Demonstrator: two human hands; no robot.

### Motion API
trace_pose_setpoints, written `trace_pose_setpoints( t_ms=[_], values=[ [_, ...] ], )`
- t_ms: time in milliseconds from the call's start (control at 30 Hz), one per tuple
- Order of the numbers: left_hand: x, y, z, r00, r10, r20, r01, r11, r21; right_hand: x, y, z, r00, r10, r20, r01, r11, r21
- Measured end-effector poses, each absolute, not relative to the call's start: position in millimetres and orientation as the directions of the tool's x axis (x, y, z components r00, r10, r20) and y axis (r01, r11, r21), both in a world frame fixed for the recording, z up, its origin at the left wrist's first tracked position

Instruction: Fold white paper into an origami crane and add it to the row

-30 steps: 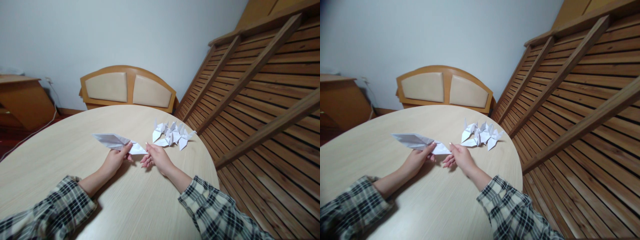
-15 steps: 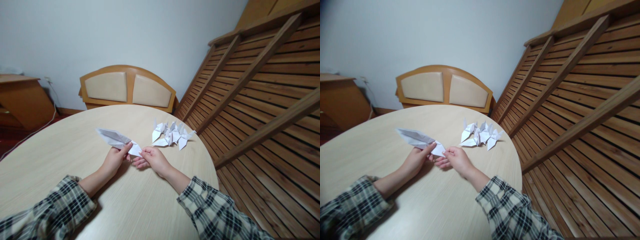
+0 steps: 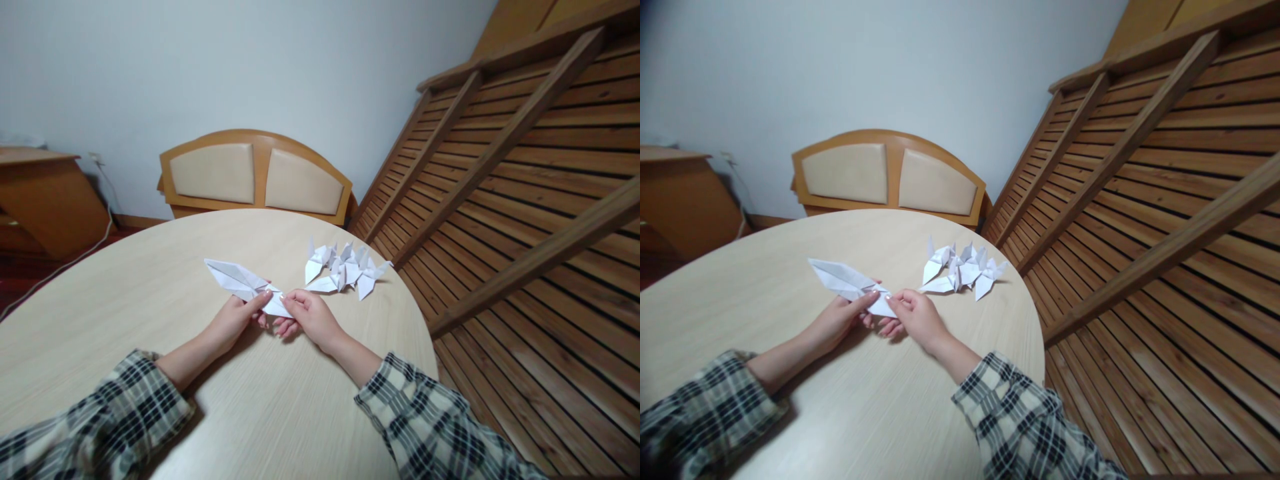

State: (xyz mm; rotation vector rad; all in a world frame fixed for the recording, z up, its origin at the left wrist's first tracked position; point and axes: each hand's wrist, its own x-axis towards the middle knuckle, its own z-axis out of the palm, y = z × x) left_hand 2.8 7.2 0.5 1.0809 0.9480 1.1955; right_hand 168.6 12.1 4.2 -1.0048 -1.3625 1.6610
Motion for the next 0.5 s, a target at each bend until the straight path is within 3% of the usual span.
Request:
trace_pose_setpoints(
  t_ms=[200,367,500],
  values=[
    [5.3,5.4,1.6,0.270,0.962,-0.037,-0.160,0.083,0.984,171.5,11.5,3.1,-0.326,0.945,-0.021,0.060,-0.002,-0.998],
    [5.5,3.1,5.9,0.303,0.953,-0.024,-0.118,0.063,0.991,172.7,12.3,2.1,-0.278,0.925,0.257,0.120,0.299,-0.947],
    [4.7,1.3,7.1,0.336,0.940,-0.054,-0.155,0.111,0.982,173.4,9.9,7.9,-0.217,0.914,0.342,0.206,0.386,-0.899]
  ],
)
